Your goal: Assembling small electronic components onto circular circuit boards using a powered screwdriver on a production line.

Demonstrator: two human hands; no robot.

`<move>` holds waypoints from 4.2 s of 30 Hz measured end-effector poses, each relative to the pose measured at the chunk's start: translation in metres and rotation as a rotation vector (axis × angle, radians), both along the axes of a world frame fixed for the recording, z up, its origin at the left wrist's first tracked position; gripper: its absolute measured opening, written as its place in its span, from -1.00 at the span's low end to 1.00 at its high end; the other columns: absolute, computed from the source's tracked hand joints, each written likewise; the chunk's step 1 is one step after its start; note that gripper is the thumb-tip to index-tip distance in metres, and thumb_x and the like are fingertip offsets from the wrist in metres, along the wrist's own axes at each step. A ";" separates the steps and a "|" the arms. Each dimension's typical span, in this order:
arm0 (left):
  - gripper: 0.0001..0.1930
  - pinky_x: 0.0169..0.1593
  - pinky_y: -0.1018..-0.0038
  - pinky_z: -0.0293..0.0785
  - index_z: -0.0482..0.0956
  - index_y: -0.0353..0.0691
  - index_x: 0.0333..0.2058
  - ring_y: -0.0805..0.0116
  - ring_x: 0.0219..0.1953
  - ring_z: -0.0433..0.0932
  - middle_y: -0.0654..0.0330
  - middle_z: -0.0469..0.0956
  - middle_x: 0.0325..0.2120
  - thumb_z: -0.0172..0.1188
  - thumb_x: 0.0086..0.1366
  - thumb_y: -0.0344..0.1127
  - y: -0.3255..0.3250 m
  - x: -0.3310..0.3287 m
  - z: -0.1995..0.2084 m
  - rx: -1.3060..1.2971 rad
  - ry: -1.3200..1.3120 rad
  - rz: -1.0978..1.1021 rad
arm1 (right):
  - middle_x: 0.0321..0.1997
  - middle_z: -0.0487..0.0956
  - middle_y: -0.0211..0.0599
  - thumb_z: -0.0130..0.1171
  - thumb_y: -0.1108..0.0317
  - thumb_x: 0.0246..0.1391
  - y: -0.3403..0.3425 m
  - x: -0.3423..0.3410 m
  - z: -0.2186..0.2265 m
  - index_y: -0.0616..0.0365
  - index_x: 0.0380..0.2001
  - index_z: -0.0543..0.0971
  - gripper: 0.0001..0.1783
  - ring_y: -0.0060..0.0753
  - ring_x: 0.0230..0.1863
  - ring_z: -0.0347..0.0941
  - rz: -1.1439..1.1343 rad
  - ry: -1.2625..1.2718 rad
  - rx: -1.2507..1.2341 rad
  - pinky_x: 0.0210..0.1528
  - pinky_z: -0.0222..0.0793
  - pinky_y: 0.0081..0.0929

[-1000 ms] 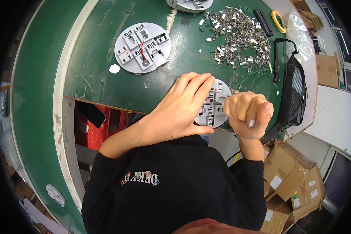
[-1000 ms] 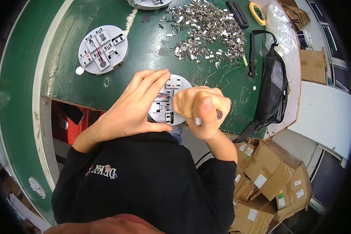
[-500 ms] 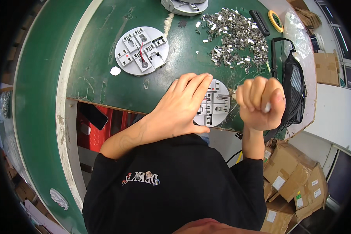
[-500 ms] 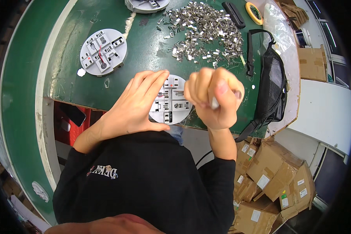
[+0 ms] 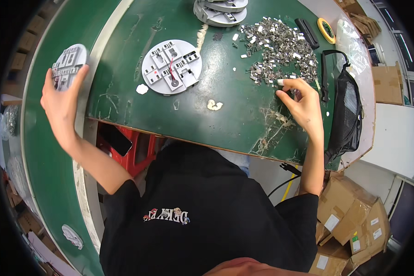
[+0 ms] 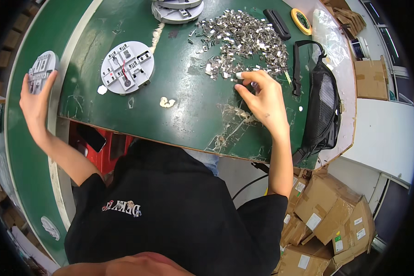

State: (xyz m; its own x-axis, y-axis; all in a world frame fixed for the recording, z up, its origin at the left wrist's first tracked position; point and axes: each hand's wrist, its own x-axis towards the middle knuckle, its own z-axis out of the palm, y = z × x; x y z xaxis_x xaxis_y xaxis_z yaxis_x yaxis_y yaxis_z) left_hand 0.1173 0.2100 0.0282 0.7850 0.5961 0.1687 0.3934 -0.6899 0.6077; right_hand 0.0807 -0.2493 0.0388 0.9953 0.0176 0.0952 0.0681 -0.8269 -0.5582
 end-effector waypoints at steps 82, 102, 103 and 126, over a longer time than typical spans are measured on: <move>-0.90 0.07 0.40 0.36 0.61 -0.23 -0.31 0.21 0.03 0.36 0.18 0.50 0.05 0.27 0.17 -0.51 -0.210 -0.051 -0.031 -0.616 -0.226 -1.347 | -0.42 0.57 -0.36 0.24 0.62 0.02 0.037 -0.031 0.029 0.28 -0.34 0.58 -0.90 -0.51 -0.55 0.31 0.351 0.237 0.246 -0.50 0.19 -0.58; -0.84 -0.06 0.44 0.46 0.59 -0.30 -0.29 0.22 -0.02 0.44 0.11 0.53 0.00 0.28 0.10 -0.57 -0.202 -0.053 -0.035 -0.530 -0.328 -1.280 | -0.28 0.57 -0.21 0.28 0.65 -0.12 0.056 -0.045 0.008 0.27 -0.25 0.53 -0.71 -0.33 -0.54 0.40 0.530 -0.156 -0.146 -0.52 0.33 -0.48; -0.84 -0.05 0.44 0.46 0.59 -0.30 -0.30 0.22 -0.02 0.44 0.11 0.53 0.00 0.28 0.10 -0.57 -0.202 -0.053 -0.035 -0.532 -0.332 -1.277 | -0.25 0.56 -0.22 0.27 0.63 -0.17 0.056 -0.045 0.008 0.26 -0.22 0.52 -0.66 -0.31 -0.55 0.38 0.551 -0.168 -0.169 -0.52 0.34 -0.46; 0.00 0.32 0.17 0.23 0.15 -0.60 0.26 -0.13 0.29 0.22 -0.27 0.24 0.22 0.48 -0.04 -0.14 -0.203 -0.057 -0.038 -0.330 -0.188 -1.495 | -0.79 0.23 -0.48 -0.20 0.24 0.35 0.078 -0.011 0.017 -0.01 -0.79 0.25 -0.46 -0.63 -0.77 -0.11 0.419 0.041 1.402 -0.69 -0.09 -0.61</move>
